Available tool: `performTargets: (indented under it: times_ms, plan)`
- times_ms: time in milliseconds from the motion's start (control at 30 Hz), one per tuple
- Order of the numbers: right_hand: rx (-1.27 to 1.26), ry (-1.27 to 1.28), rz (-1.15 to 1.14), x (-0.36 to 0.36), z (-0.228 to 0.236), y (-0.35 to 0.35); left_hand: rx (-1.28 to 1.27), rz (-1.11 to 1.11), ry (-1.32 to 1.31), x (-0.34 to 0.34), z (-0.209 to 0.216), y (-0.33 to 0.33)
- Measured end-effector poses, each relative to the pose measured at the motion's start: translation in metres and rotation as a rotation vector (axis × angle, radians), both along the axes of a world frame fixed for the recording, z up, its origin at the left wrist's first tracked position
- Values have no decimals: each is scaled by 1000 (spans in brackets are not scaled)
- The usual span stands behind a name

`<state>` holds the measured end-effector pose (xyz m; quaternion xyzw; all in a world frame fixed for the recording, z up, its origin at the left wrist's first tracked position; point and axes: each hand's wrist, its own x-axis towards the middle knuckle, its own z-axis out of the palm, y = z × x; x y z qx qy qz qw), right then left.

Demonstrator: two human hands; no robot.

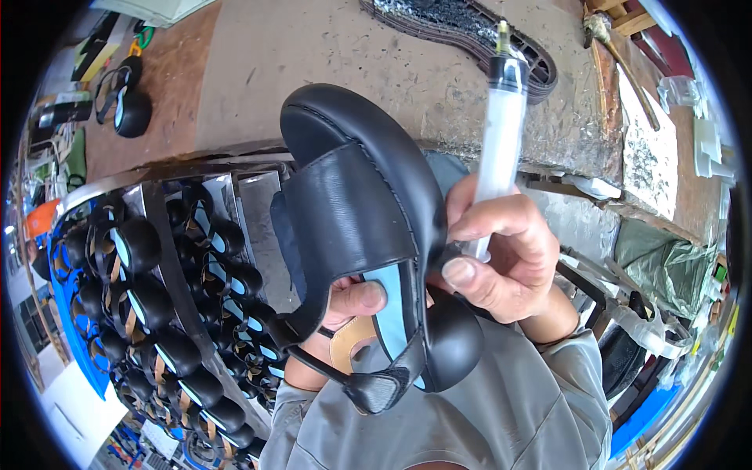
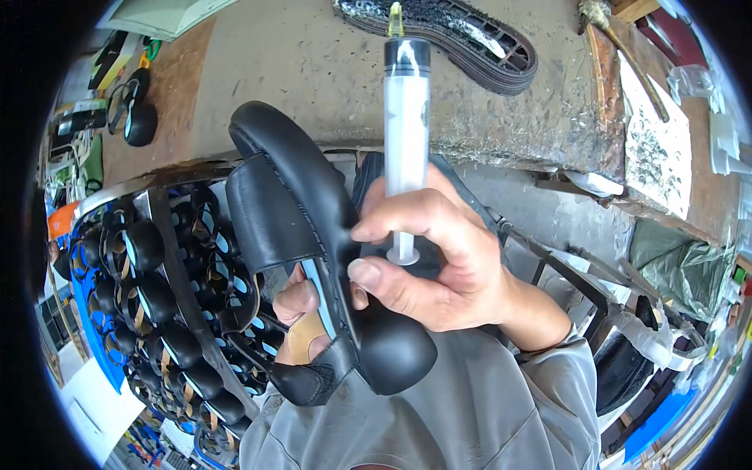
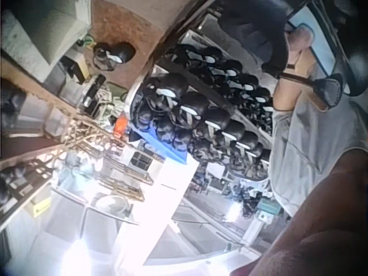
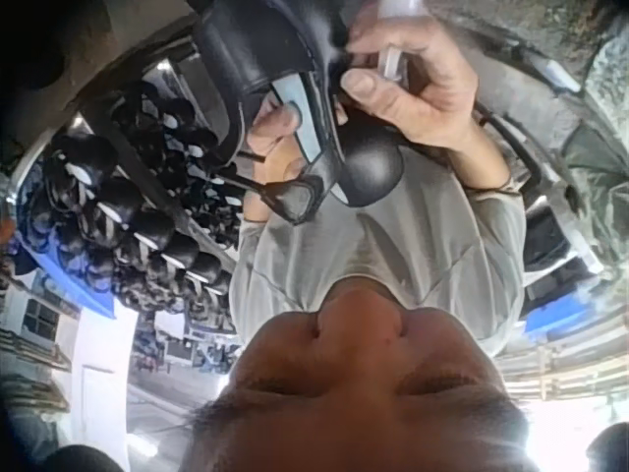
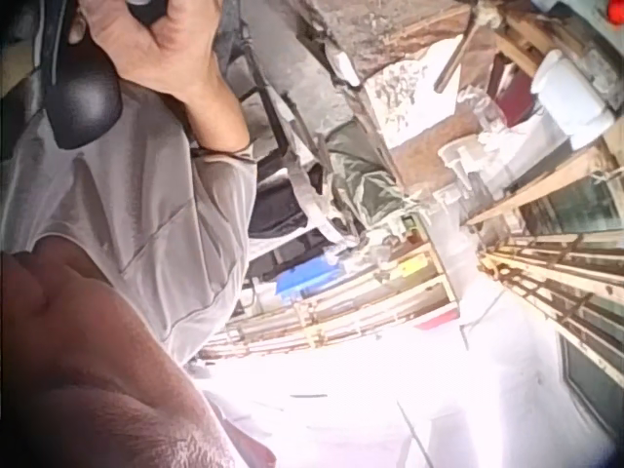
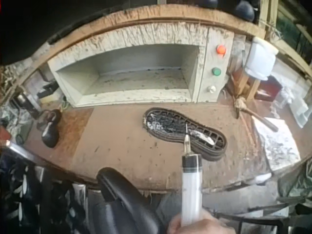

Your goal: The person applies glue to the seams of a black sandal using a syringe. They hold the sandal in their left hand and carefully dispense the adhesive along the edges of the sole and straps. The person works on multiple sandals, picking them up from a nearby rack and placing them back after treatment.

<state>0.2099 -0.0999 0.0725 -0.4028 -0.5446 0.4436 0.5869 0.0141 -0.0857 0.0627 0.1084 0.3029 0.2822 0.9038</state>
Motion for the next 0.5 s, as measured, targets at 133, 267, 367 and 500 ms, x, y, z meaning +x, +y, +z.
performTargets:
  times_ms: [133,267,367,500]
  plan:
    - [-1,36,14,-7,8,-10,120,-29,20,-12,0,-22]
    - [-9,136,31,-16,11,-19,99,-40,81,-15,21,-30]
    - [-51,125,20,-22,9,-22,76,-29,102,-19,32,-27]
    - [-19,-1,-89,-20,-11,-10,205,86,210,-11,1,-9]
